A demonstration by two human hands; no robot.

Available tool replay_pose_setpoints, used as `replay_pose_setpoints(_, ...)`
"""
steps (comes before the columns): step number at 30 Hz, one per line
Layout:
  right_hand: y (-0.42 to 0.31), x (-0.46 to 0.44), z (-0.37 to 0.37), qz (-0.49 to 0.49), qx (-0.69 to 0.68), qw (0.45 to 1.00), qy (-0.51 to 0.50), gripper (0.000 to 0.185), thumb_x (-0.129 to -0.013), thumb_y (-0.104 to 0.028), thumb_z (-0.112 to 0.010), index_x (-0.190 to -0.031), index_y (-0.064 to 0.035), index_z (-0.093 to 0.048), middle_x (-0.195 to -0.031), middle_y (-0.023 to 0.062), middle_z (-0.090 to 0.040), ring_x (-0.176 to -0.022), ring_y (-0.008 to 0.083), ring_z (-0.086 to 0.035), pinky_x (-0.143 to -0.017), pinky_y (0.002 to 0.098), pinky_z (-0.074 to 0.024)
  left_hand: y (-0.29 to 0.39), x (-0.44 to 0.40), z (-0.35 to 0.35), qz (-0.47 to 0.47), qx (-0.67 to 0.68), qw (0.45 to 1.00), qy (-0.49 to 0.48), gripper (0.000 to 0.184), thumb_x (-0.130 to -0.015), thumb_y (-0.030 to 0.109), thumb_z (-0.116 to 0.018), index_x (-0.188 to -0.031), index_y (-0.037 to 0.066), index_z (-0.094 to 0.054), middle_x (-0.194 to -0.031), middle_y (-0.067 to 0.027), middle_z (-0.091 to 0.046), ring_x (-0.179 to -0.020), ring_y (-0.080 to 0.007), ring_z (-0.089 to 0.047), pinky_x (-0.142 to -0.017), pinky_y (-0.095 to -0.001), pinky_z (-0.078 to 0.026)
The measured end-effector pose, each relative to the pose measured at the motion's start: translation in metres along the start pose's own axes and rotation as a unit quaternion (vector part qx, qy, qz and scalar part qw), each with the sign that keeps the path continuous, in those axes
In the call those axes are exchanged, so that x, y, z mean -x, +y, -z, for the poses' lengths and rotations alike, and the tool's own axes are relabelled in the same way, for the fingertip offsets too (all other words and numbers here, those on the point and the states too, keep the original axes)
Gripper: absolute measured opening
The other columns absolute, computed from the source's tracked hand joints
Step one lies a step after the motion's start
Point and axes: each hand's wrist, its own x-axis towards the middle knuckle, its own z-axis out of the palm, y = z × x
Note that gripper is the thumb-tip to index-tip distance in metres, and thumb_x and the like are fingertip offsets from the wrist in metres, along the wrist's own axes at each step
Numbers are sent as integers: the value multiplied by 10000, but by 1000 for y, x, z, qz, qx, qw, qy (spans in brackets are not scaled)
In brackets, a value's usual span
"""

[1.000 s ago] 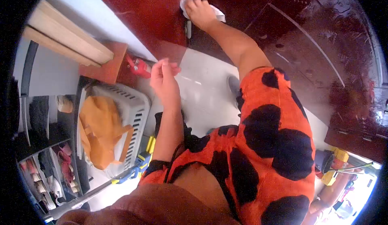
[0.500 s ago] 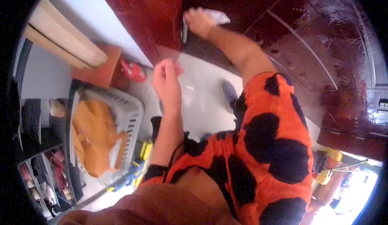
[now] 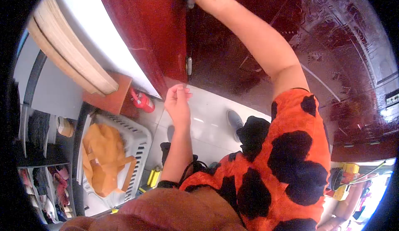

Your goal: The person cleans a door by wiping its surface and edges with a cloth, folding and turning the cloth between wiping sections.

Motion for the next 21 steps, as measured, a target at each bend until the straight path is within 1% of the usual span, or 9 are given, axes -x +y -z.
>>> replay_pose_setpoints(6,-2,-5,-24,12,56,998,-37,247,-702,-129,-543,-923,-23,-574,-995,130,-529,-828,250,-539,-630,344,-470,-9,3,-6,-1,2,1000,-20,161,-893,126,-516,-942,-19,-566,-778,-82,-601,-650,-114,-570,-611,-238,-488)
replay_pose_setpoints(8,-11,6,-21,15,75,989,-124,217,-727,-135,-521,-887,1,-575,-972,143,-556,-834,251,-552,-620,360,-473,-9,3,-6,-9,5,1000,-24,162,-894,116,-511,-939,-30,-566,-778,-87,-601,-644,-115,-574,-606,-233,-477)
replay_pose_setpoints(9,-17,17,-16,63,82,989,-102,135,-680,-152,-577,-778,-67,-615,-833,68,-527,-789,198,-549,-533,282,-479,-8,4,-5,-12,7,1000,-21,161,-893,113,-511,-942,-31,-565,-781,-90,-602,-653,-117,-575,-605,-236,-482)
replay_pose_setpoints(10,-15,36,-36,90,47,981,-162,194,-660,-121,-583,-848,-89,-621,-941,60,-559,-783,193,-546,-576,304,-479,-8,3,-4,-18,11,1000,-19,161,-891,109,-511,-944,-32,-565,-784,-92,-602,-662,-119,-576,-605,-239,-486)
replay_pose_setpoints(14,-22,49,-32,145,42,978,-145,193,-693,-150,-576,-813,-15,-645,-897,96,-543,-832,199,-540,-577,276,-493,-9,3,2,-13,-1,1000,-26,139,-884,99,-521,-949,-17,-561,-809,-75,-582,-721,-119,-569,-633,-257,-513)
replay_pose_setpoints(16,-16,37,-27,180,48,942,-280,169,-691,-132,-605,-802,-12,-647,-850,84,-574,-801,203,-555,-628,299,-517,-10,1,1,-10,-11,1000,-3,160,-886,98,-509,-957,-35,-564,-788,-91,-602,-689,-123,-579,-625,-251,-501)
replay_pose_setpoints(18,-3,17,-17,240,5,925,-294,131,-693,-128,-607,-773,-33,-651,-786,59,-572,-785,202,-561,-643,307,-522,-10,0,4,-27,-12,999,-25,162,-885,96,-507,-965,-34,-562,-795,-91,-603,-694,-123,-579,-621,-247,-498)
replay_pose_setpoints(20,20,-22,-1,267,65,919,-282,156,-665,-129,-599,-807,-76,-634,-916,37,-564,-825,172,-539,-633,275,-479,-9,-2,8,-14,-35,999,-34,160,-882,89,-510,-974,-32,-560,-807,-89,-601,-705,-124,-580,-616,-244,-496)
replay_pose_setpoints(21,33,-40,2,256,86,937,-224,165,-667,-141,-593,-821,-93,-626,-869,31,-564,-831,180,-544,-631,286,-481,-13,-5,10,-3,-2,1000,-28,154,-878,80,-513,-980,-25,-561,-815,-83,-596,-715,-121,-579,-619,-239,-494)
